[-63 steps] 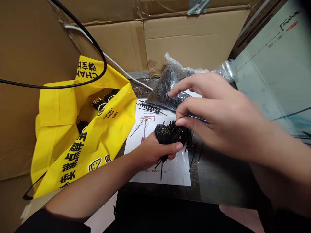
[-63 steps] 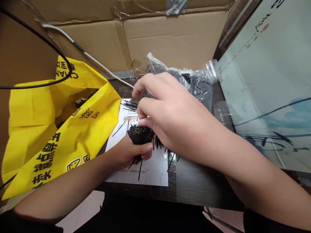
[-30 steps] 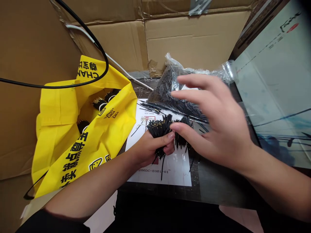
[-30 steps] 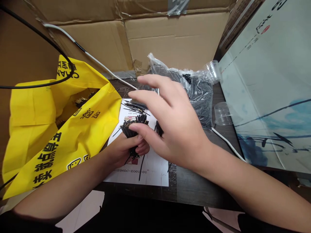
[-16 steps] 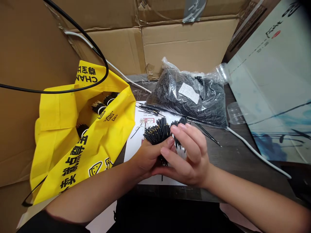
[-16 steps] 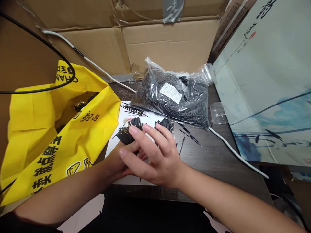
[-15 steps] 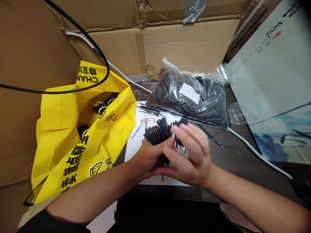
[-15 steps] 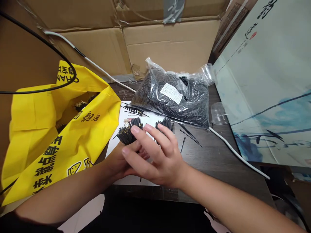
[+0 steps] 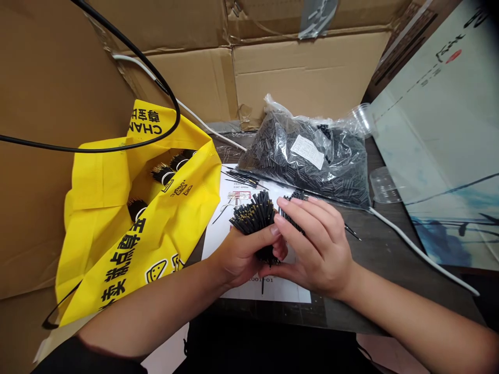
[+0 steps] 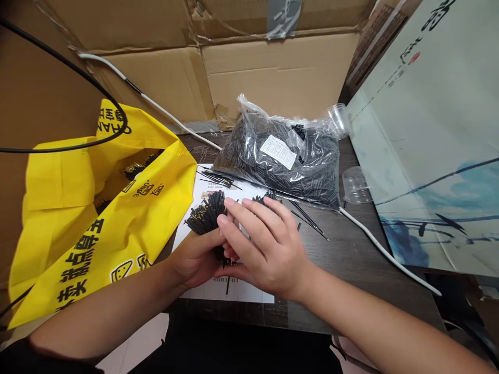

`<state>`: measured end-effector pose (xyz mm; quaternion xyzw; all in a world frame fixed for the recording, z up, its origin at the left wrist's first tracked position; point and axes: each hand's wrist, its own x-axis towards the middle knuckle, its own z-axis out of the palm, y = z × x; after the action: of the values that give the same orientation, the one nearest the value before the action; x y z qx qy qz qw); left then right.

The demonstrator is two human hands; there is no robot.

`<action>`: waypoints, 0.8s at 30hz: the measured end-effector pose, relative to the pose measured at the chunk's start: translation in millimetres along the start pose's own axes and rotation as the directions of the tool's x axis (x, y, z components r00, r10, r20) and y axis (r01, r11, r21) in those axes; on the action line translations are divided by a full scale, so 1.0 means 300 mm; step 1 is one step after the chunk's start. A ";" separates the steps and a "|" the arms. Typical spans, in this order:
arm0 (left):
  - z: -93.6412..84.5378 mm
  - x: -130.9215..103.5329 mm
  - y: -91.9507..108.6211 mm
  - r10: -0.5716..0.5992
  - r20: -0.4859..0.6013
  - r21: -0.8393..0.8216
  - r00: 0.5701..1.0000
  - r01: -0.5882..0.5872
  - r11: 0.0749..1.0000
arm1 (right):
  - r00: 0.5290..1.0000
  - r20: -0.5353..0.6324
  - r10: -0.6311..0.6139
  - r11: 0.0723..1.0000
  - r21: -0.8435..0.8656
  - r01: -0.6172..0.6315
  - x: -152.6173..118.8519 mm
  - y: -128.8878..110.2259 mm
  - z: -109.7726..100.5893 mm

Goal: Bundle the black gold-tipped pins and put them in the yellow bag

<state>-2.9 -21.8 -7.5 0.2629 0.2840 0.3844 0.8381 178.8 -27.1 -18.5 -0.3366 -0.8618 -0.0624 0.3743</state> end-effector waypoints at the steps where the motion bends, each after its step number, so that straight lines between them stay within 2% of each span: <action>1: -0.002 0.003 0.001 0.020 0.010 -0.001 1.000 -0.020 1.000 | 1.000 0.005 -0.007 1.000 -0.009 0.007 0.004 0.005 -0.001; 6: -0.005 0.012 0.007 0.084 0.037 0.020 0.996 -0.085 0.996 | 1.000 -0.005 -0.007 1.000 -0.021 0.007 0.025 0.031 -0.003; 11: -0.007 0.010 0.002 0.070 0.068 0.051 0.995 -0.073 0.996 | 0.995 0.051 -0.087 0.992 0.099 0.082 0.063 0.058 -0.010; 13: -0.012 0.006 0.003 0.064 0.085 0.124 0.994 -0.075 0.989 | 0.986 0.066 -0.151 0.979 0.147 0.140 0.075 0.072 -0.007; 15: -0.018 0.002 0.010 0.079 0.109 0.265 0.991 -0.105 0.958 | 0.977 0.093 -0.193 0.968 0.179 0.174 0.082 0.089 0.000; 18: -0.028 -0.002 0.036 0.124 0.102 0.544 0.987 -0.160 0.824 | 0.965 0.115 -0.237 0.956 0.207 0.210 0.084 0.119 0.007; 20: -0.038 0.003 0.057 0.228 0.080 0.697 0.970 -0.218 0.683 | 0.956 0.116 -0.269 0.945 0.225 0.238 0.089 0.139 0.004; 23: -0.067 0.025 0.074 0.447 0.141 0.846 0.883 -0.342 0.409 | 0.949 0.107 -0.295 0.934 0.243 0.263 0.110 0.162 -0.005; 24: -0.079 0.035 0.073 0.483 0.164 0.874 0.860 -0.354 0.333 | 0.951 0.098 -0.292 0.934 0.244 0.261 0.118 0.168 -0.006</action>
<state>-24.2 4.3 -12.5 0.6963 0.4150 0.3979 0.4297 193.8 29.8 -0.1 -0.1699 -0.9250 0.0073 0.3398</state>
